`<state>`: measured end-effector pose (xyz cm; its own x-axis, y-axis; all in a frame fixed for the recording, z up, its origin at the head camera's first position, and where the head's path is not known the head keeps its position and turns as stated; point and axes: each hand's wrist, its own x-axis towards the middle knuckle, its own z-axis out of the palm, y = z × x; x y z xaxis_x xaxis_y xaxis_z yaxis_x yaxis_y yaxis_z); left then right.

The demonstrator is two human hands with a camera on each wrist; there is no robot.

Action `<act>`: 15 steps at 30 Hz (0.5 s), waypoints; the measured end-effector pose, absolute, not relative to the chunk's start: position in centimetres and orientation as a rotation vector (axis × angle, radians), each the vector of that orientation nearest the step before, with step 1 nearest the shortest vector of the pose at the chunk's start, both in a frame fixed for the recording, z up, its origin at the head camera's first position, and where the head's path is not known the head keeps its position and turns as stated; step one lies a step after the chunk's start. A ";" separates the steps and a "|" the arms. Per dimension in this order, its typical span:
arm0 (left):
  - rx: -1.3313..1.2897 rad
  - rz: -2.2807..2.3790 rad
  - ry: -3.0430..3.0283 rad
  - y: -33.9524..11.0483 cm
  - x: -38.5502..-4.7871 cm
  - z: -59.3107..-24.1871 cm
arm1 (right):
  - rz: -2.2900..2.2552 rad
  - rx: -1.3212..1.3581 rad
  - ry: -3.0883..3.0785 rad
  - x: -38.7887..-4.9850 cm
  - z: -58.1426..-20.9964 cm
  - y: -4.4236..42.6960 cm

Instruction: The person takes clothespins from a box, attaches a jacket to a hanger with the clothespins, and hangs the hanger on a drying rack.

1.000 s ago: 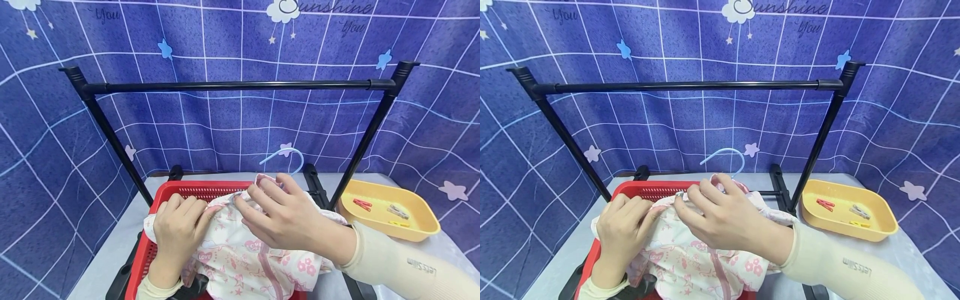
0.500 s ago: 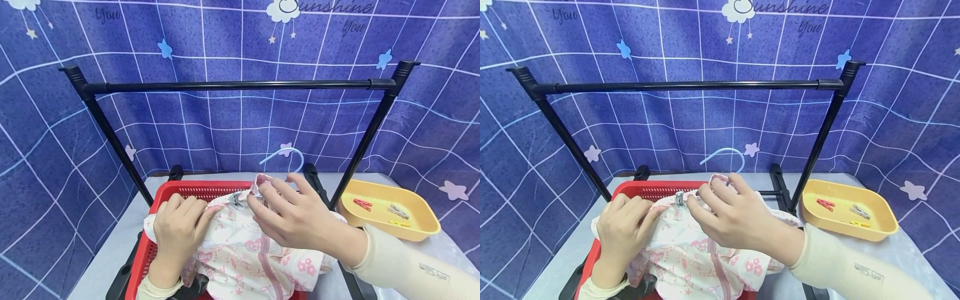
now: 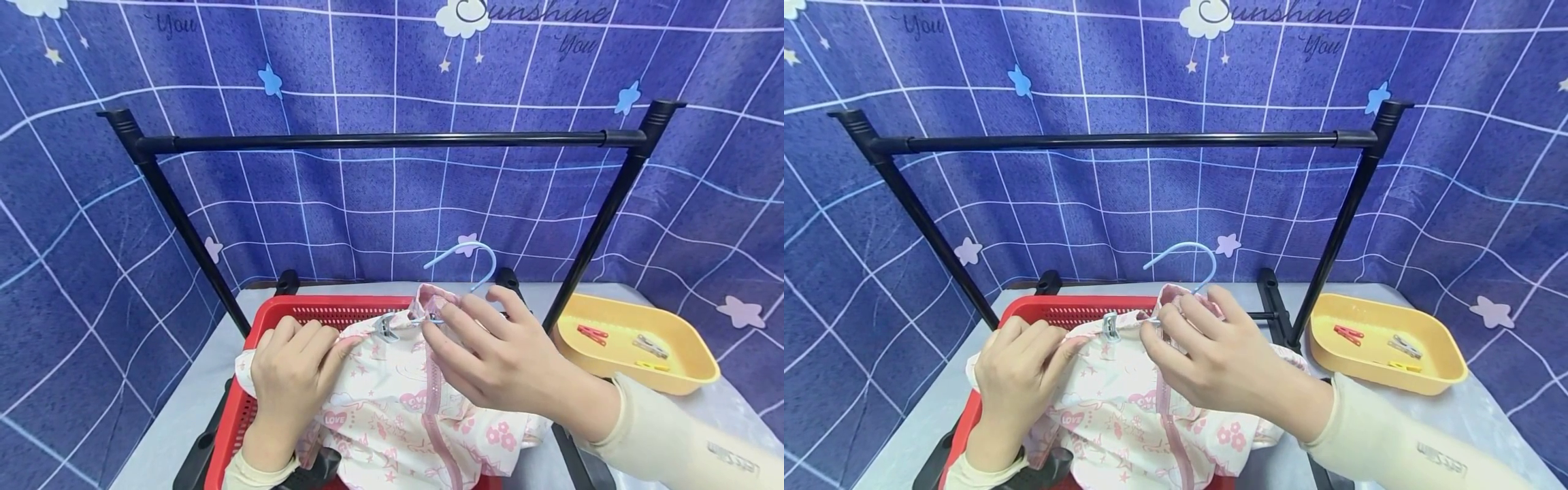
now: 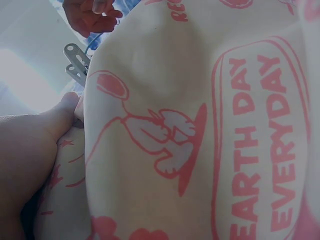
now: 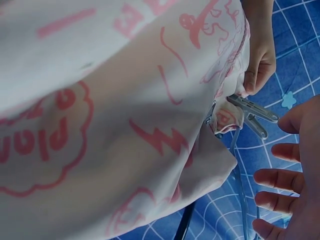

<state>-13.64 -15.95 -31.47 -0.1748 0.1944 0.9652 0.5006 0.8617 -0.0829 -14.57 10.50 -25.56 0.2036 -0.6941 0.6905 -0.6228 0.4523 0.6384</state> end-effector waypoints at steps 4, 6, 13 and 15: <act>-0.533 -0.298 -1.754 -15.9 -13.6 -31.5 | -0.072 1.221 -1.473 -14.5 -25.6 10.8; -0.533 -0.298 -1.755 -15.9 -13.6 -31.4 | -0.070 1.215 -1.474 -14.4 -25.5 11.0; -0.537 -0.294 -1.753 -15.9 -13.6 -31.4 | -0.053 1.197 -1.500 -14.3 -25.7 11.6; -0.538 -0.294 -1.753 -15.9 -13.7 -31.4 | -0.048 1.195 -1.503 -14.4 -25.8 11.8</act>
<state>-13.66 -15.94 -31.44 -0.1753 0.1984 0.9643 0.5026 0.8603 -0.0857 -14.37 11.77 -25.78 0.1768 -0.6769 0.7146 -0.6303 0.4798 0.6104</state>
